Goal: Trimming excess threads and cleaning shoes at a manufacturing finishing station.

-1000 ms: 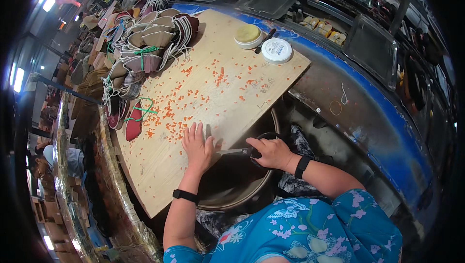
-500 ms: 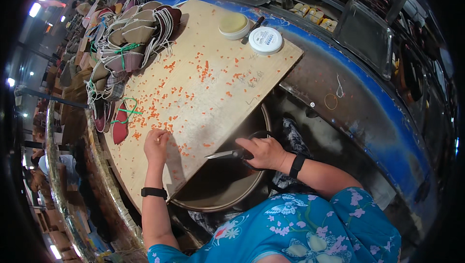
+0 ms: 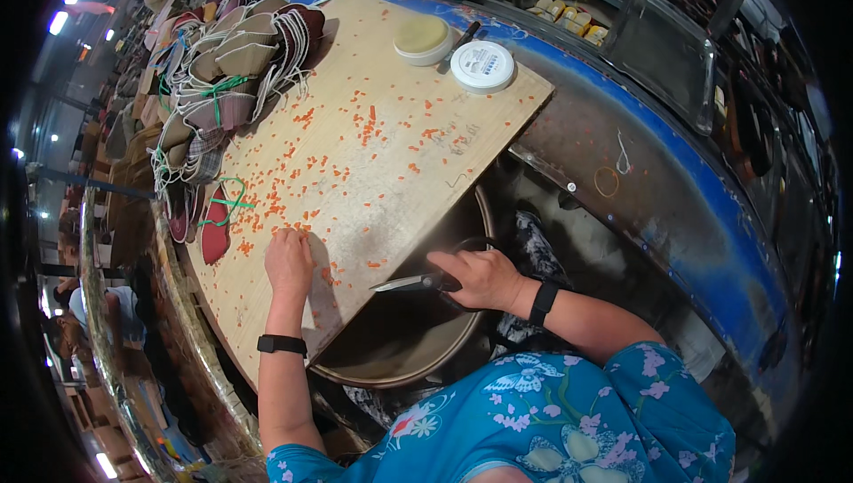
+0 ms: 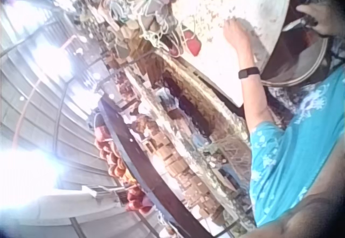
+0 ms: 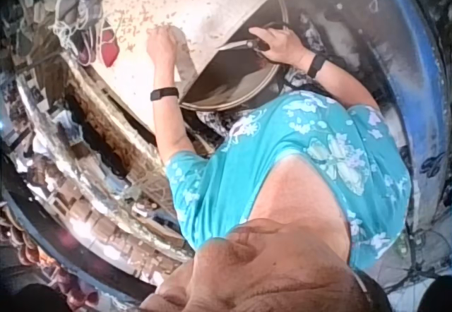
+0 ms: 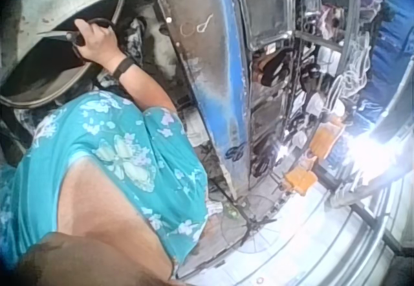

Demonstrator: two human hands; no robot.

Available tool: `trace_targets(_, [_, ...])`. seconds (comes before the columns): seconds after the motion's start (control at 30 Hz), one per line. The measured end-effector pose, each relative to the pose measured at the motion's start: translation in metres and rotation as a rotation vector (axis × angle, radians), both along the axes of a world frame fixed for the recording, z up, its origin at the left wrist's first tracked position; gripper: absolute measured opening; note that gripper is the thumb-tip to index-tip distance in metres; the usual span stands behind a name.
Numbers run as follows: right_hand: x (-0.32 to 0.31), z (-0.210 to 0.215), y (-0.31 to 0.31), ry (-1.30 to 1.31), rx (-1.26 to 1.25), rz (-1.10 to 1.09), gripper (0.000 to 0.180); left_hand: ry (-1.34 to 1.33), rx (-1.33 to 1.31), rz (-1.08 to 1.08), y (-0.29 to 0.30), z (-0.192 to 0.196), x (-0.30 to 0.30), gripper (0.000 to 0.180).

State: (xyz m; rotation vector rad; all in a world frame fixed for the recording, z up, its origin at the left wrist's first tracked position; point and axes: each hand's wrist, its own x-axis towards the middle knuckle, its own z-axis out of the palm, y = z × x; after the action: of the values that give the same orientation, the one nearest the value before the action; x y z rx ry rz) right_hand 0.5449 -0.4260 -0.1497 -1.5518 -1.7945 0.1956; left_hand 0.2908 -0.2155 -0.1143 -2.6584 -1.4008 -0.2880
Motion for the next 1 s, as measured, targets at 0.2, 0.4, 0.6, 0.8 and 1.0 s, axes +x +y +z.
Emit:
trace_targets(0.2, [0.001, -0.004, -0.004, 0.002, -0.026, 0.004, 0.054, -0.108, -0.161, 0.108, -0.001, 0.005, 0.001, 0.007])
trace_targets(0.4, [-0.004, -0.002, -0.003, 0.004, -0.048, 0.008, 0.054, -0.883, -0.26, 0.312, -0.014, 0.034, -0.053, 0.009])
trace_targets(0.6, [-0.005, 0.0, 0.002, 0.016, -0.079, 0.015, 0.053, -0.89, -1.381, 0.201, -0.153, 0.103, -0.176, 0.013])
trace_targets(0.8, [-0.011, 0.006, 0.002, 0.041, -0.122, -0.016, 0.057, -0.33, -0.582, 0.586, -0.201, 0.059, -0.249, 0.018])
trace_targets(1.0, [-0.014, 0.004, 0.001, -0.017, -0.229, -0.033, 0.058, -0.417, -0.088, 0.792, -0.115, -0.037, -0.288, 0.059])
